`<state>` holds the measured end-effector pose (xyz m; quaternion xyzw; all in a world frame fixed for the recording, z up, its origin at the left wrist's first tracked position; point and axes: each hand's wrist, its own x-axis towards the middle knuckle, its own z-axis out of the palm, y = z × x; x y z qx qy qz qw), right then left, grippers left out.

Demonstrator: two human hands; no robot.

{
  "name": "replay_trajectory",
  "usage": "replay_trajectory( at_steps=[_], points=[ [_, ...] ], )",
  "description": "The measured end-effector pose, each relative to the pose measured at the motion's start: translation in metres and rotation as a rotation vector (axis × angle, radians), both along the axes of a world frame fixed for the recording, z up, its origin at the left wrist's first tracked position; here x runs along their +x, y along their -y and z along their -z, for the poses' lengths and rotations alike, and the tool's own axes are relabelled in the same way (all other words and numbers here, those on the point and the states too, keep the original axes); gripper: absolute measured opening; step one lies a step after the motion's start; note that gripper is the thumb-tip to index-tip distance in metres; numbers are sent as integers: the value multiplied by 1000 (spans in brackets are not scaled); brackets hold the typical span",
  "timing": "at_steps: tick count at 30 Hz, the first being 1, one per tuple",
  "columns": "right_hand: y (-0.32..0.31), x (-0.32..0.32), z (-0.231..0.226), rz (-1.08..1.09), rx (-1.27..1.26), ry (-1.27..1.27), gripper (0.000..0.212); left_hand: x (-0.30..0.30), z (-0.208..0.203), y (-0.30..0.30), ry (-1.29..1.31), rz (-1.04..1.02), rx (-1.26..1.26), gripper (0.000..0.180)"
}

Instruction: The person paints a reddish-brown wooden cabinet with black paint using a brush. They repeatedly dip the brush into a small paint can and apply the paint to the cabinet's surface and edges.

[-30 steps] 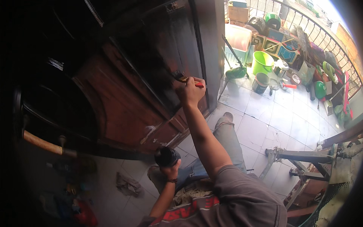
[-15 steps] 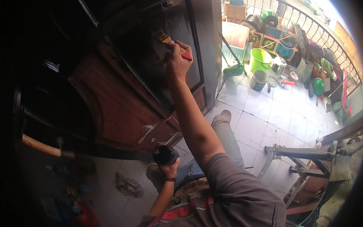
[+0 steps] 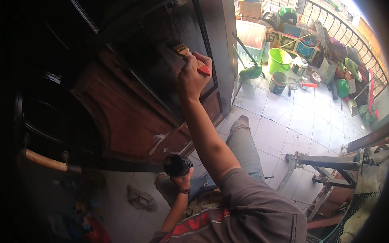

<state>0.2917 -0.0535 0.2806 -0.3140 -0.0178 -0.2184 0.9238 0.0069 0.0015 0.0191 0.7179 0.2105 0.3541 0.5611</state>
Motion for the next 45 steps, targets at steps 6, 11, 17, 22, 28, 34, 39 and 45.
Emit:
replay_trajectory(
  at_steps=[6, 11, 17, 22, 28, 34, 39, 45],
  points=[
    [-20, 32, 33, -169, 43, 45, 28, -2, 2, 1, -49, 28, 95, 81],
    [-14, -9, 113, 172, -224, -216, 14, -2, 7, 0, -3, 6, 92, 82],
    [-18, 11, -8, 124, -412, -143, 14, -16, 16, -5, -81, 25, 13, 91],
    [0, -15, -56, -127, 131, 147, 27, -13, 9, 0, -73, -14, 34, 88],
    [-26, -2, 97, -53, -144, -127, 23, -18, 16, -6, -145, -83, 201, 87],
    [-20, -6, 22, 378, -743, -83, 14, -13, 12, 6, -8, -91, 26, 82],
    [-19, -21, -66, 43, -277, 42, 15, -7, -7, 15, -81, 0, -1, 82],
    [-20, -18, 71, -289, 19, -46, 22, -13, 11, 7, -89, 19, 86, 82]
  ],
)
